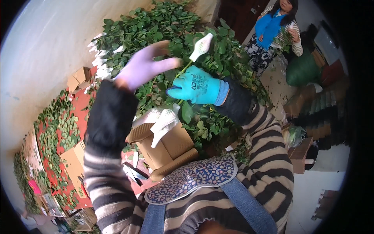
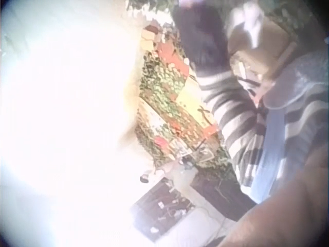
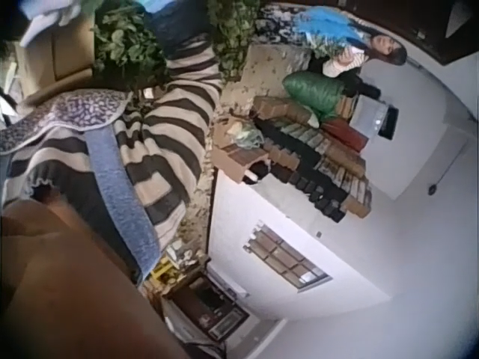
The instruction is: The person places a row of roses into a small cardboard box, arranges them neatly, and uses a stapler to secure the internal packing material.
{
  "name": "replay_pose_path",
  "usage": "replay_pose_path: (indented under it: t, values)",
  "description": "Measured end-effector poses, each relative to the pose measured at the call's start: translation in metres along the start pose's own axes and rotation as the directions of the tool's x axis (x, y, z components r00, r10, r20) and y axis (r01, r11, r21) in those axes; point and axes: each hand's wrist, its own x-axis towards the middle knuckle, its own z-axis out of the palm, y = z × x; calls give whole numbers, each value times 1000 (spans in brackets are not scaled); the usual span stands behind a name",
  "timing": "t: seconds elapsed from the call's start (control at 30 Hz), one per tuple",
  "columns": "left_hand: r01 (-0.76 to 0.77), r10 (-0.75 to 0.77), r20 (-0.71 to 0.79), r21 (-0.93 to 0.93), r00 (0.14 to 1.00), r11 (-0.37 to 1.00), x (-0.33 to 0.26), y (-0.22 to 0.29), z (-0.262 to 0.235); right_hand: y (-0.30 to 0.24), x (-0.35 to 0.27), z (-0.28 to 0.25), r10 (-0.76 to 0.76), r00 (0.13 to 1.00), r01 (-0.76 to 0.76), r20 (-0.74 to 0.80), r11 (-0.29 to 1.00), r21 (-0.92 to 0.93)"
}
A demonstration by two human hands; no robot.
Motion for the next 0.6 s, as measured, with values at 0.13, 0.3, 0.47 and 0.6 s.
replay_pose_path:
  t: [0.13, 0.3, 0.47, 0.6]
  values:
    - [64, -33, 192, -153, 981, 986, 40, -3, 22, 0, 18, 7, -60, 994, 56, 92, 997, 45]
    - [-81, 29, -222, -232, 975, 969, 21, 11, -19, 24, -12, -8, 127, 987, -132, 95, 990, 44]
    - [-590, 174, -631, -543, 756, 598, -22, -34, -81, 83, -55, 1, 637, 767, -364, -75, 529, 767]
    - [-350, 54, -644, -341, 763, 872, -52, -100, -58, 102, -46, 15, 687, 726, -405, 32, 390, 827]
